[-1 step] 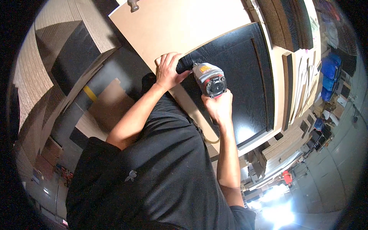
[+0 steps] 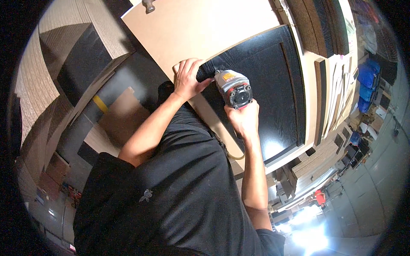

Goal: The person picks up a black wooden panel and places it onto a guide on a workbench. The person then uses a pneumatic nailer to secure a thin wooden strip along one edge of the panel, moving the nailer down the length of the strip. Finally, the person reloads the pneumatic nailer with a new strip of nails.

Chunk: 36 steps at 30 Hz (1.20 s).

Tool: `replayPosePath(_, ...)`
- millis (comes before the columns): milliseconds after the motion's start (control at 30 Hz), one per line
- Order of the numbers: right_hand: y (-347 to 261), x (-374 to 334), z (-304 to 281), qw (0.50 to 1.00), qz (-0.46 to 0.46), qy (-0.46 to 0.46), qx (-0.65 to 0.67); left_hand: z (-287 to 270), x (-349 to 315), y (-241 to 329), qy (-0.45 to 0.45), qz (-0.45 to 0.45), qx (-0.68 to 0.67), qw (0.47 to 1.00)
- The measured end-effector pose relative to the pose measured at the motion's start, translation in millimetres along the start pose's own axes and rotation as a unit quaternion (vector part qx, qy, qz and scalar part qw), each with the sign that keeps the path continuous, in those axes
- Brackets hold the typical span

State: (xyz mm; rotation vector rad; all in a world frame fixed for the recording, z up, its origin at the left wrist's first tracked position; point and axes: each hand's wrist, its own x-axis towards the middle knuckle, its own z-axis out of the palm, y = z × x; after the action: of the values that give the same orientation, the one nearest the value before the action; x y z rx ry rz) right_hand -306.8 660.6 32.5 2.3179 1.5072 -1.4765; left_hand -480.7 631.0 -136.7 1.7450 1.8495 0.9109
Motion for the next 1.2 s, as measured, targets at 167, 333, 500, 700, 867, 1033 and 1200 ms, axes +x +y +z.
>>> replayPosePath(167,-4.5,1.0,1.3,1.0,-0.008,0.007,0.001,-0.3,0.0,0.0,-0.015,-0.009,-0.004,1.0)
replayPosePath(333,-10.6,-0.2,3.6,0.998,-0.02,0.027,-0.046,1.2,-0.8,-0.5,-0.007,-0.005,-0.002,1.0)
replayPosePath(500,-13.5,-0.2,6.7,0.997,-0.012,0.05,-0.057,-0.2,1.4,1.7,-0.006,-0.001,0.011,1.0)
replayPosePath(700,16.5,-27.9,-3.7,0.998,0.039,0.045,0.032,-5.9,2.4,9.2,-0.02,-0.025,0.014,0.999)
replayPosePath(867,71.3,-72.7,-5.3,0.993,0.027,0.106,0.041,-8.9,4.1,10.4,-0.046,-0.014,0.012,0.999)
replayPosePath(1033,117.3,-113.6,15.7,0.969,0.166,0.144,0.116,-31.9,18.2,7.7,-0.094,0.028,0.022,0.995)
replayPosePath(1200,150.5,-151.4,56.8,0.902,0.151,0.338,0.221,-54.2,65.3,30.9,-0.129,0.107,-0.037,0.985)
